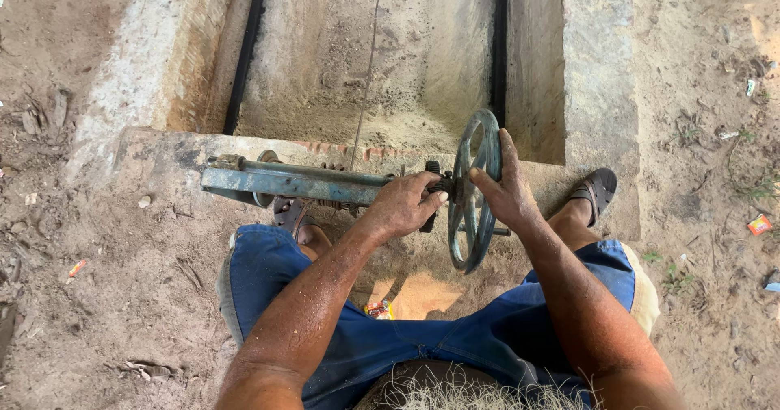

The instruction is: The person sits on the ground and operates a hand-cranked machine by turning a wheel with both hands. The machine appears to be a manual saw or grinder positioned over a concrete channel, and the person continues cranking throughout the clip.

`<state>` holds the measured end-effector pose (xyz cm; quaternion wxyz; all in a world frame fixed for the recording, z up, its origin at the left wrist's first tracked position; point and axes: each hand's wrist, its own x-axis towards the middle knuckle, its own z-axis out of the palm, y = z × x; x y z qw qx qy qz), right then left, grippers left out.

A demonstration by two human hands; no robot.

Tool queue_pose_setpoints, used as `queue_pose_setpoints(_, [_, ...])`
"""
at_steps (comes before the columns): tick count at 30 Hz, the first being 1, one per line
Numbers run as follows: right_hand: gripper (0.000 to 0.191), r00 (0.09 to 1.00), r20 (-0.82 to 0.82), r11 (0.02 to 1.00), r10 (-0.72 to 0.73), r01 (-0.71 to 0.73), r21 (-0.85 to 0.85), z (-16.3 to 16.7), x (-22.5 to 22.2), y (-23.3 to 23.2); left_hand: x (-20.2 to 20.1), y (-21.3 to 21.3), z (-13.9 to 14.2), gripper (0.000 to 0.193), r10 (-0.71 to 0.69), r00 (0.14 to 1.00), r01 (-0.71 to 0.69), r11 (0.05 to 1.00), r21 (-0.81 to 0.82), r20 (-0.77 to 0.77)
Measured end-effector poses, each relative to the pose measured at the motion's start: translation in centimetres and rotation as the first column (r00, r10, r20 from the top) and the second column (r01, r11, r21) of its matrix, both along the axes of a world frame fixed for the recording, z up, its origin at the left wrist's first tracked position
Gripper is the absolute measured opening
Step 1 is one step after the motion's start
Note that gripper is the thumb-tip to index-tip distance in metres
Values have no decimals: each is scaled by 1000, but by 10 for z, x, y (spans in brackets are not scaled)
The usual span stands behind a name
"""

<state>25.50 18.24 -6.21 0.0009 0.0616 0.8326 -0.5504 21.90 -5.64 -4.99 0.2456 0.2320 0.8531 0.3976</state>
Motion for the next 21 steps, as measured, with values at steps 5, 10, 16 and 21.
queue_pose_setpoints(5, [91,1000,-27,1000,10,-10,8,1,0,0,1,1,1,54,-4,1000,4,1000,-9,3])
queue_pose_setpoints(10, [91,1000,-15,1000,17,-17,-11,1,0,0,1,-1,0,52,-10,1000,10,1000,-8,7])
queue_pose_setpoints(16, [92,999,-34,999,32,-33,-32,-3,-1,2,0,0,-3,54,-11,1000,10,999,-38,-23])
queue_pose_setpoints(21, [92,997,-70,998,42,-45,-38,-10,-1,4,0,1,-3,56,-10,998,8,999,-35,-55])
